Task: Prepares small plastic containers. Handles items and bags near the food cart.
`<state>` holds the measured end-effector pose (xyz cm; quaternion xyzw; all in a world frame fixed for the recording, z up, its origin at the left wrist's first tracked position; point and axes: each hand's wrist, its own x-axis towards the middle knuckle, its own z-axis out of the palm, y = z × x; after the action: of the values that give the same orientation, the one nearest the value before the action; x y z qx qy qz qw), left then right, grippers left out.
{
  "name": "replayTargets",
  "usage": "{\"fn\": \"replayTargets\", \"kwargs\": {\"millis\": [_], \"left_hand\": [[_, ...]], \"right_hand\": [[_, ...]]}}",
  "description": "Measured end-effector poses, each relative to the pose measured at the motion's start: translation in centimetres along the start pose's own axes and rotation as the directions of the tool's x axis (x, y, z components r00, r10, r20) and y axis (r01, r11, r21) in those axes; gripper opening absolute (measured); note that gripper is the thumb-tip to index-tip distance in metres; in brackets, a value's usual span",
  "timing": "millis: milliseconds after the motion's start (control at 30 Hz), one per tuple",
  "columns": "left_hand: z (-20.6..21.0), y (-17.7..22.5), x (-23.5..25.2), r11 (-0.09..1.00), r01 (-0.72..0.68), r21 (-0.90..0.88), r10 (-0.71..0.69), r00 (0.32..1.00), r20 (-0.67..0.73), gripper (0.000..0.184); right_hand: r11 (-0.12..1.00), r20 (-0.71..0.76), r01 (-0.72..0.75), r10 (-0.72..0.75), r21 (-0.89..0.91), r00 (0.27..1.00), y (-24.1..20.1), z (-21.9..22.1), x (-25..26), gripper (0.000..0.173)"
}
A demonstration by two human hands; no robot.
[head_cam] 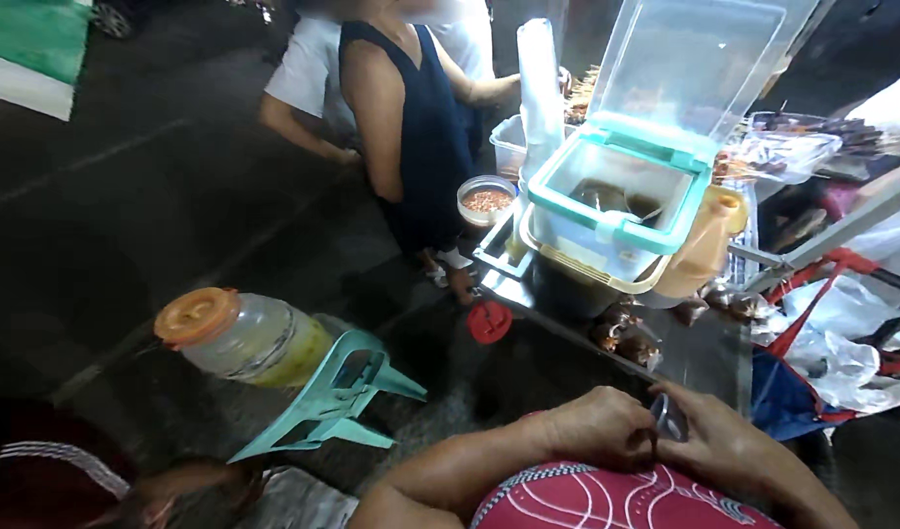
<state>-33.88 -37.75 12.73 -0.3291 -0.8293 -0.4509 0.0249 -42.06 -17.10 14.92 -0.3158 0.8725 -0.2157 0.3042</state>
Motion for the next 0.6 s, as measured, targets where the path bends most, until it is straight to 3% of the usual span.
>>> {"fn": "replayTargets", "kwargs": {"millis": [300,600], "left_hand": [[0.7,0.5,-0.5,0.999,0.027,-0.023,-0.028,0.998,-0.050,0.017],[0.7,1.4,-0.6,0.995,0.059,0.081,-0.055,0.997,-0.056,0.021]], "right_hand": [[0.997,-0.036,0.054,-0.056,-0.055,0.998,0.0,0.3,-0.4,0.081],[0.993,-0.031,0.073,-0.077,-0.094,0.997,-0.2,0.6,-0.3,0.082]]}}
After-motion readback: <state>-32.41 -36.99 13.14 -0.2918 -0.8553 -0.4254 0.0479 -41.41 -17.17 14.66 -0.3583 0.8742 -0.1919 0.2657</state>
